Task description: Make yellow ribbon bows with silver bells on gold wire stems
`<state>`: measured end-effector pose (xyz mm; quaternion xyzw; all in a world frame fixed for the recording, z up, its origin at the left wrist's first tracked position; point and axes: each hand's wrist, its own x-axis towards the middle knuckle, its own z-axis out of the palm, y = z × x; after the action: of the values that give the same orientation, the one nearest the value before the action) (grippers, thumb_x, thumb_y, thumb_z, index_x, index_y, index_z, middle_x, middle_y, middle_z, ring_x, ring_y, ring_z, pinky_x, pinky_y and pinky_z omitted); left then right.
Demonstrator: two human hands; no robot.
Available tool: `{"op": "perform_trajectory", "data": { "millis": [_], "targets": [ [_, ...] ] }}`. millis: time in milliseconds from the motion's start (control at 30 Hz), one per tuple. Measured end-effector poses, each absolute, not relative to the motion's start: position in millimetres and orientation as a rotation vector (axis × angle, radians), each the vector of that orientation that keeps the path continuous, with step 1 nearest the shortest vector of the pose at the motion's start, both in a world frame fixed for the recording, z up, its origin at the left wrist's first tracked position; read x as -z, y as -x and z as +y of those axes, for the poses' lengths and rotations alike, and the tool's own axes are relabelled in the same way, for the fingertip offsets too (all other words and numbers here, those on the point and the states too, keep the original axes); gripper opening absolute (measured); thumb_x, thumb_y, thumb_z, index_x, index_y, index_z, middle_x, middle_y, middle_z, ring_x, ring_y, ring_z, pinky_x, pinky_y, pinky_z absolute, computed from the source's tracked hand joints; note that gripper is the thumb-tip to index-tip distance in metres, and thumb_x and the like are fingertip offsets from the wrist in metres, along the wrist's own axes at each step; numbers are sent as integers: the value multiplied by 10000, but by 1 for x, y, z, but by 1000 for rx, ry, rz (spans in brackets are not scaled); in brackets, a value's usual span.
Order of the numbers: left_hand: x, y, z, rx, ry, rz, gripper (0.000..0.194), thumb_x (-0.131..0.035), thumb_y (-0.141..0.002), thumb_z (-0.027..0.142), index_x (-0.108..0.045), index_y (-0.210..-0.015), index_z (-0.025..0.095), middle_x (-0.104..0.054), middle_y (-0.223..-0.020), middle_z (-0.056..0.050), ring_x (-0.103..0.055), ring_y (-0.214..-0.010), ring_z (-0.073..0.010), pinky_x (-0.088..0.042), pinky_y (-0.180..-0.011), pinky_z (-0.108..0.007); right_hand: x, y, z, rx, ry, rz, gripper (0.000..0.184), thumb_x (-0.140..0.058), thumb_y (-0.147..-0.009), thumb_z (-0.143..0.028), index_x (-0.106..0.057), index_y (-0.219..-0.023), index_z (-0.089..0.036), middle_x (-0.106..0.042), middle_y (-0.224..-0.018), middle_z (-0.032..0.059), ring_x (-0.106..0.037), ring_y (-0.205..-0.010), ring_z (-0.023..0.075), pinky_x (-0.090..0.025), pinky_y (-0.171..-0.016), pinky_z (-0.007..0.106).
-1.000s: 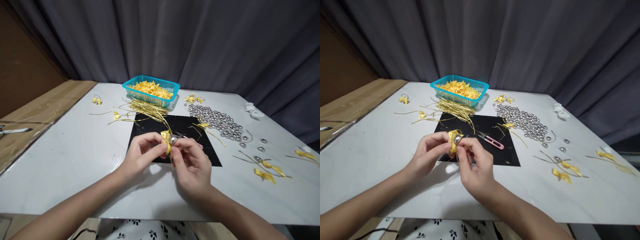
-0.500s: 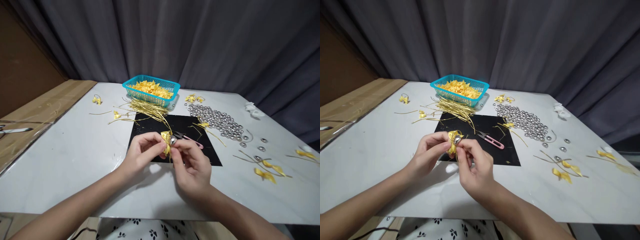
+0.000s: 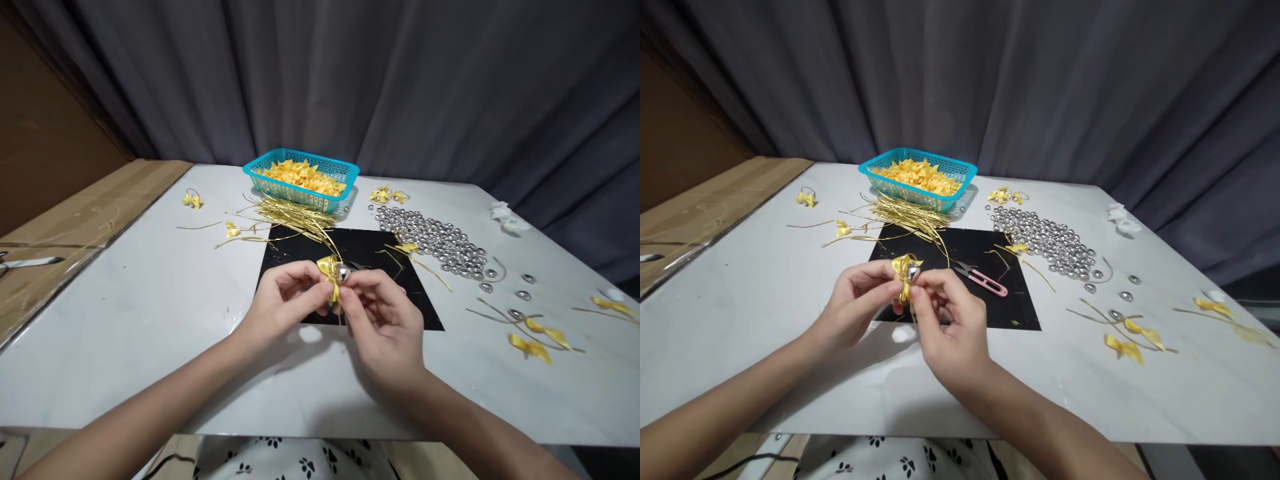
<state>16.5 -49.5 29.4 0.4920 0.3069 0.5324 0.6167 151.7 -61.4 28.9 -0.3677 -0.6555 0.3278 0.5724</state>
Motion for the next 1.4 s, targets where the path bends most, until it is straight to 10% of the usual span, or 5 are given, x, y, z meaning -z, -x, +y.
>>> {"op": "perform_trajectory", "data": {
  "millis": [1400],
  "targets": [
    [-30, -15, -46, -1186, -1167, 712, 136, -672, -734, 243, -617, -663, 140, -625, -626, -9, -566, -563, -96, -463, -535, -205, -35, -158, -60, -1019, 873, -1475, 81, -544, -820, -173, -577, -746, -169, -576, -606, -26, -557, -514, 64, -506, -497, 164]
  ]
}}
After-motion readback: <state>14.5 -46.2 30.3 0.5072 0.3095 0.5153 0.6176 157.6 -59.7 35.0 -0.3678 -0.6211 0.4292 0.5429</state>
